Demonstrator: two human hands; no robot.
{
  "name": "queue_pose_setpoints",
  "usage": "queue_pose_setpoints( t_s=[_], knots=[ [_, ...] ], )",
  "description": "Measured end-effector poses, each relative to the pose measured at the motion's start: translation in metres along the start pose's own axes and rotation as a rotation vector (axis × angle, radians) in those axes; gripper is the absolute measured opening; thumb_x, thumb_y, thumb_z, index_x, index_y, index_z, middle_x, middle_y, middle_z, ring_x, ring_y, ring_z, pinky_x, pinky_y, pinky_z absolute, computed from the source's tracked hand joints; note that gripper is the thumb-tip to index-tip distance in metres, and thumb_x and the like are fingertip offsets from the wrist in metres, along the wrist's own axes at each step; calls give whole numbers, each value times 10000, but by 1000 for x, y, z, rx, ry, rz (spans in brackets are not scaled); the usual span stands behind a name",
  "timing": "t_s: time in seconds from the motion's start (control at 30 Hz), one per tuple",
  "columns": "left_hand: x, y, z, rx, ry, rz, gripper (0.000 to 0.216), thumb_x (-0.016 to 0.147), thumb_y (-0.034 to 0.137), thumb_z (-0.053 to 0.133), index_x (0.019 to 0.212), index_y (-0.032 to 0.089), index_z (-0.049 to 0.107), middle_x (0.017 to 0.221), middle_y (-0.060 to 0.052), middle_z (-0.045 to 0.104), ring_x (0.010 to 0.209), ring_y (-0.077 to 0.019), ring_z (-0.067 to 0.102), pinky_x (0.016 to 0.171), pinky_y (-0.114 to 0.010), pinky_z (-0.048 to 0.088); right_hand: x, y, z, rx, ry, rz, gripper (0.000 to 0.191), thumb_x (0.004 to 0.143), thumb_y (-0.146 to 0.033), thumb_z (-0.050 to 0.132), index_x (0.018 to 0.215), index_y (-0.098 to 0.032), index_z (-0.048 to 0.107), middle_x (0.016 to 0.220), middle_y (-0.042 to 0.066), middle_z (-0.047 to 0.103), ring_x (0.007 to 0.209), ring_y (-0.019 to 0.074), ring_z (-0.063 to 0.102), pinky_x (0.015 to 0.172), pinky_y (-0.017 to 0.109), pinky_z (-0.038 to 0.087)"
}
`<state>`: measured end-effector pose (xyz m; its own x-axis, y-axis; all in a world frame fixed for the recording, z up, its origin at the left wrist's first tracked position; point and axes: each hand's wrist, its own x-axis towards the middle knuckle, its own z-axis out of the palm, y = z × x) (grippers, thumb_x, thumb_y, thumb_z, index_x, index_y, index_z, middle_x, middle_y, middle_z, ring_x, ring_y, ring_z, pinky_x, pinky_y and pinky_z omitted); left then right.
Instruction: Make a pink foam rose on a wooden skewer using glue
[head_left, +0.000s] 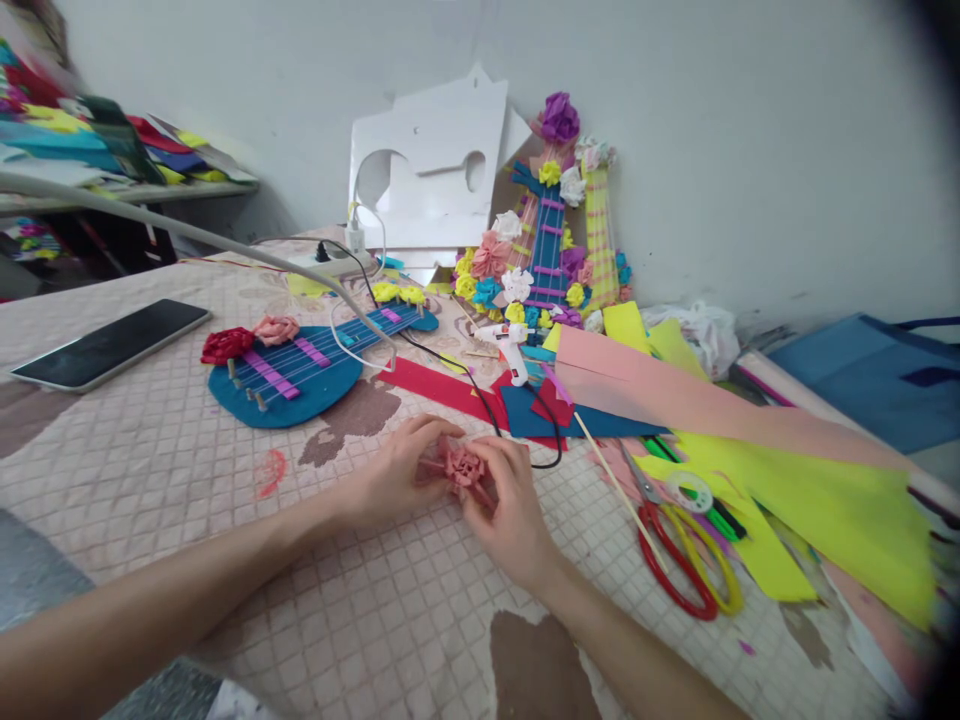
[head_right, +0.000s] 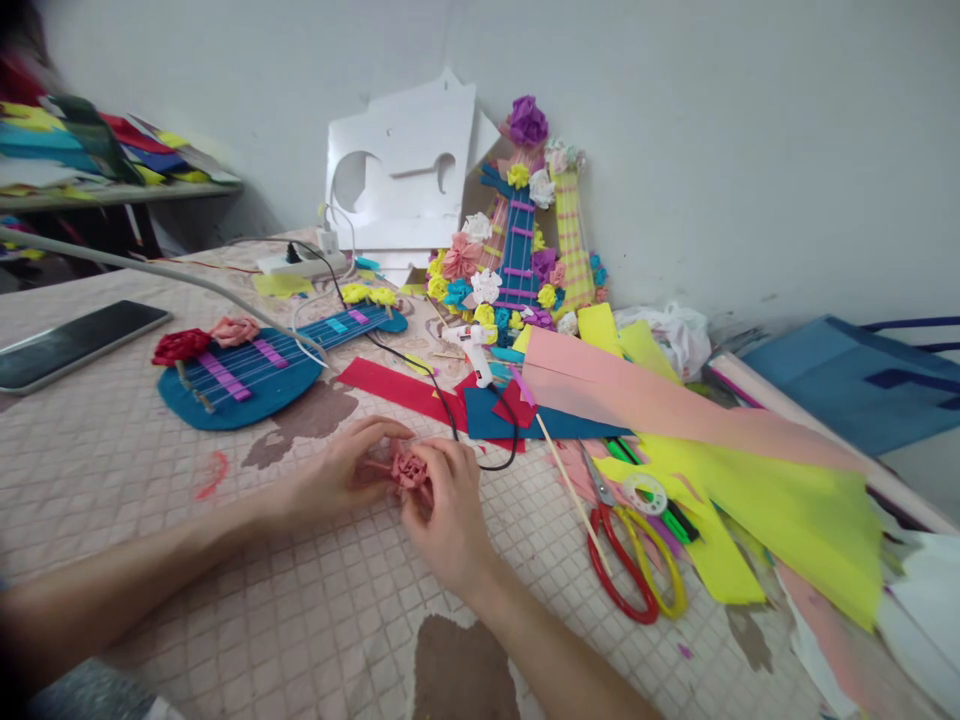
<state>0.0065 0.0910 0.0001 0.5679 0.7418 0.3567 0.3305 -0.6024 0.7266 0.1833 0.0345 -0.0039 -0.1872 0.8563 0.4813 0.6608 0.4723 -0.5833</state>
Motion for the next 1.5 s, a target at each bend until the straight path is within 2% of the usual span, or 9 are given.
queue_pose_setpoints(
  t_s=[0.3, 0.43, 0.77, 0.97, 1.37, 1.5],
  knots=[
    [0, 1, -8, 13, -64, 35, 429, 760, 184, 635, 1166, 203, 498, 1136, -88, 532, 1094, -220, 513, 927, -385, 493, -2, 5, 2, 13, -6, 9, 508, 742, -58, 543, 1212, -228, 457, 1143, 87, 517, 1091, 256, 459, 950, 459, 420],
    [1, -1, -9, 21, -59, 44, 431, 767, 170, 617, 1179, 186, 488, 1142, -93, 528, 1093, -213, 508, 902, -357, 502, -2, 5, 3, 24, -5, 21, 509, 742, -53, 548, 1216, -216, 458, 1151, 88, 513, 1094, 251, 453, 958, 448, 409],
    [-1, -5, -3, 73, -26, 116, 484, 748, 180, 654, 1192, 195, 463, 1158, -85, 537, 1105, -228, 506, 958, -399, 441, -3, 6, 4, 32, -3, 13, 503, 747, -68, 542, 1215, -230, 453, 1169, 90, 509, 1112, 260, 455, 959, 461, 409],
    [-2, -5, 1, 66, -22, 122, 449, 753, 135, 625, 1173, 194, 478, 1151, -82, 545, 1099, -220, 511, 953, -392, 441, -3, 8, 4, 25, 5, 5, 499, 743, -67, 547, 1209, -221, 456, 1158, 91, 514, 1100, 253, 463, 955, 453, 417],
    [-1, -6, 3, 69, 15, 130, 414, 770, 150, 606, 1164, 182, 486, 1119, -89, 557, 1063, -220, 527, 923, -401, 464, -3, 9, 5, 13, 13, -1, 490, 752, -85, 543, 1211, -230, 453, 1162, 93, 519, 1105, 259, 469, 946, 467, 425],
    [-1, -3, 0, 68, -12, 122, 426, 753, 146, 624, 1158, 185, 499, 1129, -88, 553, 1080, -221, 521, 936, -392, 457, -3, 9, 5, 13, 14, -8, 499, 749, -87, 538, 1217, -235, 450, 1163, 94, 520, 1107, 263, 472, 944, 473, 425]
  ],
)
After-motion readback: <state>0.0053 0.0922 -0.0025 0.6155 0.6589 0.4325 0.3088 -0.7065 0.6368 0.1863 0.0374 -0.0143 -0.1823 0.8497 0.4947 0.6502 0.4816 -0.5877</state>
